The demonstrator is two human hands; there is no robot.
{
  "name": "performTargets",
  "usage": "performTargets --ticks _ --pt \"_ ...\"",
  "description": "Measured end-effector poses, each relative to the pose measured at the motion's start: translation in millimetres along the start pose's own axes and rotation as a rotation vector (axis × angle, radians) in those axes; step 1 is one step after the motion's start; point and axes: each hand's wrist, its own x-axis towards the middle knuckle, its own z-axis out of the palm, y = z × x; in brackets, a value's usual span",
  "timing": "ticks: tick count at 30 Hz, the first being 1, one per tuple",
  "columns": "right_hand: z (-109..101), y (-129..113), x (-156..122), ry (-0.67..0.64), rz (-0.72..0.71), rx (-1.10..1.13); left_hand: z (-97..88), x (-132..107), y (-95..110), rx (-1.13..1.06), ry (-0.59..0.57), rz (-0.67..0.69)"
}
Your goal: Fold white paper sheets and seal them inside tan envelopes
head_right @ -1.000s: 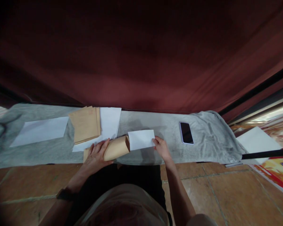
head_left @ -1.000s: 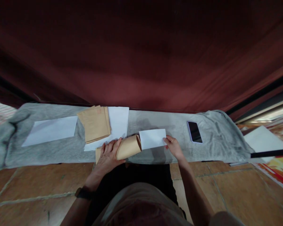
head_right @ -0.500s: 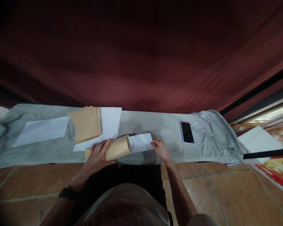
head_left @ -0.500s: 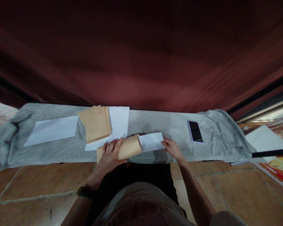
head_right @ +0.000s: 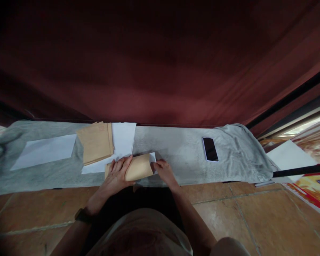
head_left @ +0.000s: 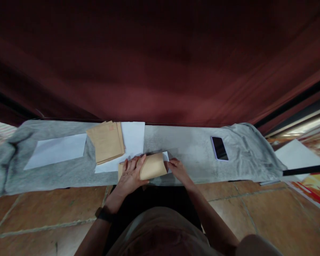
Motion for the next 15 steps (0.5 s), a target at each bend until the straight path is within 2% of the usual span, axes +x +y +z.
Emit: performTargets --ticks 4,10,12,15 --pt "14 -2 0 0.001 0.044 -0.010 1.1 6 3 0.013 0.007 0.033" --pt "18 -3 -2 -0.016 0.084 0.007 1.1 6 4 0.013 0.001 0.042" --pt "19 -3 -3 0.018 0.097 0.013 1.7 6 3 0.014 0.003 0.044" --pt "25 0 -5 0.154 0.121 0.062 3.6 6 2 0.021 0.014 0.051"
